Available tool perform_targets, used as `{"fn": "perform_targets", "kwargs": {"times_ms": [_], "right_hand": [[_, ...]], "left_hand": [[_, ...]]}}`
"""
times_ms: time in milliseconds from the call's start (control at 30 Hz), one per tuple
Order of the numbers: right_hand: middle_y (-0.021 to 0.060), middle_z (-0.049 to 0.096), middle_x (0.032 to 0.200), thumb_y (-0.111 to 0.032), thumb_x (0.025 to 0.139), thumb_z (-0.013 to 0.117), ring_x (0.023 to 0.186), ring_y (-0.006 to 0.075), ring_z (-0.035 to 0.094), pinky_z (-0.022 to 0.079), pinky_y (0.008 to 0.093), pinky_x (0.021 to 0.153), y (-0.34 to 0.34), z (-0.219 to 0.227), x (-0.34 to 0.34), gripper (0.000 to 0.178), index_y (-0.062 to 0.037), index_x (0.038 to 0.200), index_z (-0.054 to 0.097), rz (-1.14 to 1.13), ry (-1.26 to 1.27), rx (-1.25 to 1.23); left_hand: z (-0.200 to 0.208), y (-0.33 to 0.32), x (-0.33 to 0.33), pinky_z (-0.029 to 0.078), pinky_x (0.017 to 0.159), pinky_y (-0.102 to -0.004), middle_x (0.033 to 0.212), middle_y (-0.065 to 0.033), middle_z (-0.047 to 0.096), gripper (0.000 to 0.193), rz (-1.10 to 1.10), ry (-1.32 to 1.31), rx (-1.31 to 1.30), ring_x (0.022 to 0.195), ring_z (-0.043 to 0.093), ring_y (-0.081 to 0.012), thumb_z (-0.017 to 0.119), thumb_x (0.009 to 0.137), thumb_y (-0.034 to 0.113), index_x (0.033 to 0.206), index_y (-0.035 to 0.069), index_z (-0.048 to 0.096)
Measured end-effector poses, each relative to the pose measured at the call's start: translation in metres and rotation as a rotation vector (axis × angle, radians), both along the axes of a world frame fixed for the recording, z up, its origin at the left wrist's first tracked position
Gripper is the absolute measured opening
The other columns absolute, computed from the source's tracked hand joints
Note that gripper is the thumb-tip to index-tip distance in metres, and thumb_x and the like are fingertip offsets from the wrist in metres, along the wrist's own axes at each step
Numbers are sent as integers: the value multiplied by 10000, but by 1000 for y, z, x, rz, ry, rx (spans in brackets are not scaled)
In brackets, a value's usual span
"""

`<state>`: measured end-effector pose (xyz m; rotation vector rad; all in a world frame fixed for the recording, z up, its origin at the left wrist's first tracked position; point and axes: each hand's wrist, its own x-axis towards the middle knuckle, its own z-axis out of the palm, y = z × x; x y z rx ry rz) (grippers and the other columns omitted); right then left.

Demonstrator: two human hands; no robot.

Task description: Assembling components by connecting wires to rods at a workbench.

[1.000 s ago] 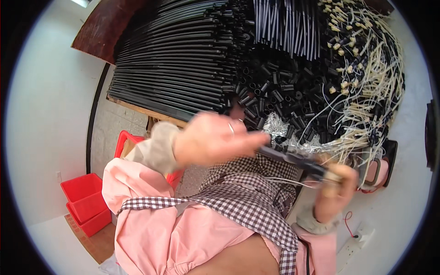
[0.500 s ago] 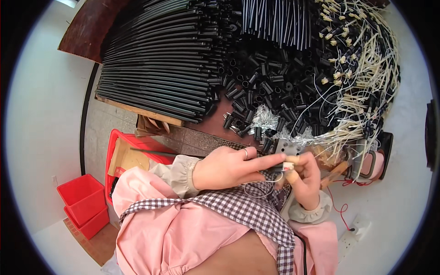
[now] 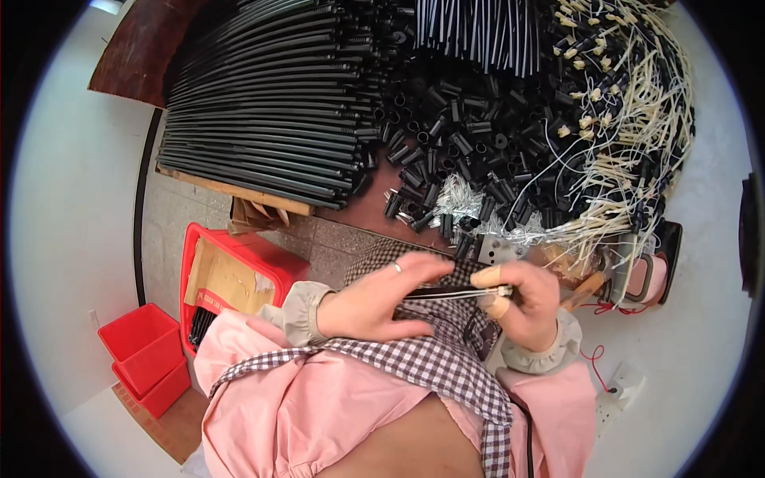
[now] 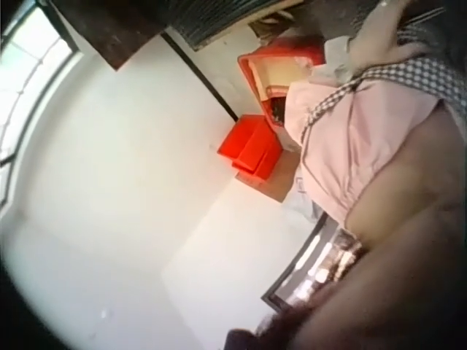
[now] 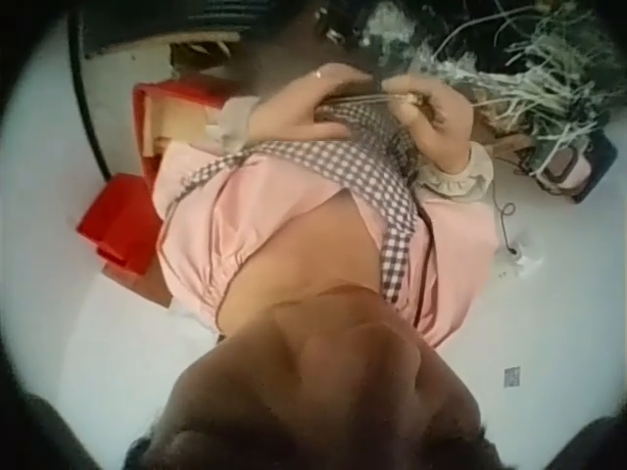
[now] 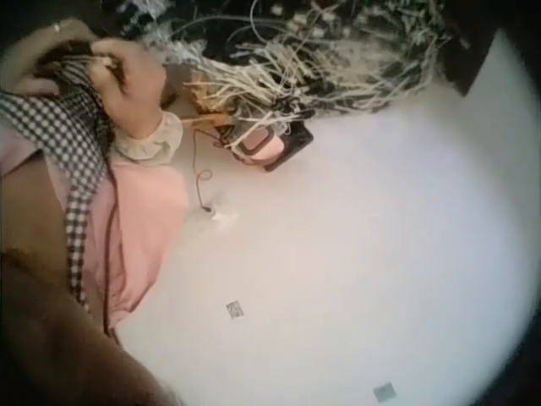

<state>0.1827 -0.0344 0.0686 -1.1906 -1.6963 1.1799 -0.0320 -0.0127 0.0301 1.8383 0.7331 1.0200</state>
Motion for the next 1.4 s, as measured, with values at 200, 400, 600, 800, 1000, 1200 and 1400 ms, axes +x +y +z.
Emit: {"fn": "perform_targets", "kwargs": {"times_ms": [200,400,600,800,1000,1200,1400], "right_hand": [[100,619,717,-157,804,630,636,233,598,466,326,564,82,-44,-19,103,-54,807,630,-35,-644,218],[98,600,712,-182,747,654,690,256,611,492,340,587,122,-96,-27,154,-54,762,569,-126,-1192,322],[67,583,808,-71,735,609,746,162,610,487,283,598,87,-70,4,185,-28,890,518,-175,-327,42],[37,551,795,-58,786,627,686,102,547,445,249,591,-8,-44,5,223,-11,978,522,-267,371,-78],[96,583,816,-114,810,662,704,159,578,466,274,644,-33,-25,22,197,-20,956,568,-135,-193,189],[112,593,878,-260,803,669,749,271,584,474,356,668,-39,-63,19,271,-65,978,601,-495,-333,51],[87,590,871,-162,777,659,821,274,578,468,350,683,-22,-103,55,215,-47,948,598,-677,-971,157]], "left_hand": [[-48,-25,-53,451,593,-443,739,-201,579,182,23,488,-329,690,578,-385,614,830,180,864,11,556],[-41,-26,-52,442,572,-456,711,-193,577,195,120,503,-273,678,574,-390,604,846,196,820,15,535],[-29,-12,-44,443,564,-453,696,-186,578,213,104,511,-268,671,576,-388,600,851,215,810,19,527],[-10,-5,-22,448,554,-454,688,-182,585,253,-190,564,-257,646,577,-385,589,867,257,800,20,529],[-10,-1,-7,445,541,-462,660,-189,579,281,-524,518,-384,620,573,-388,558,883,290,804,21,534],[-38,-6,-2,448,527,-476,629,-189,584,312,-304,756,-146,600,583,-386,527,897,322,782,31,531],[-28,7,1,453,495,-446,605,-162,578,284,-173,803,-82,577,589,-346,539,889,316,798,47,531]]}}
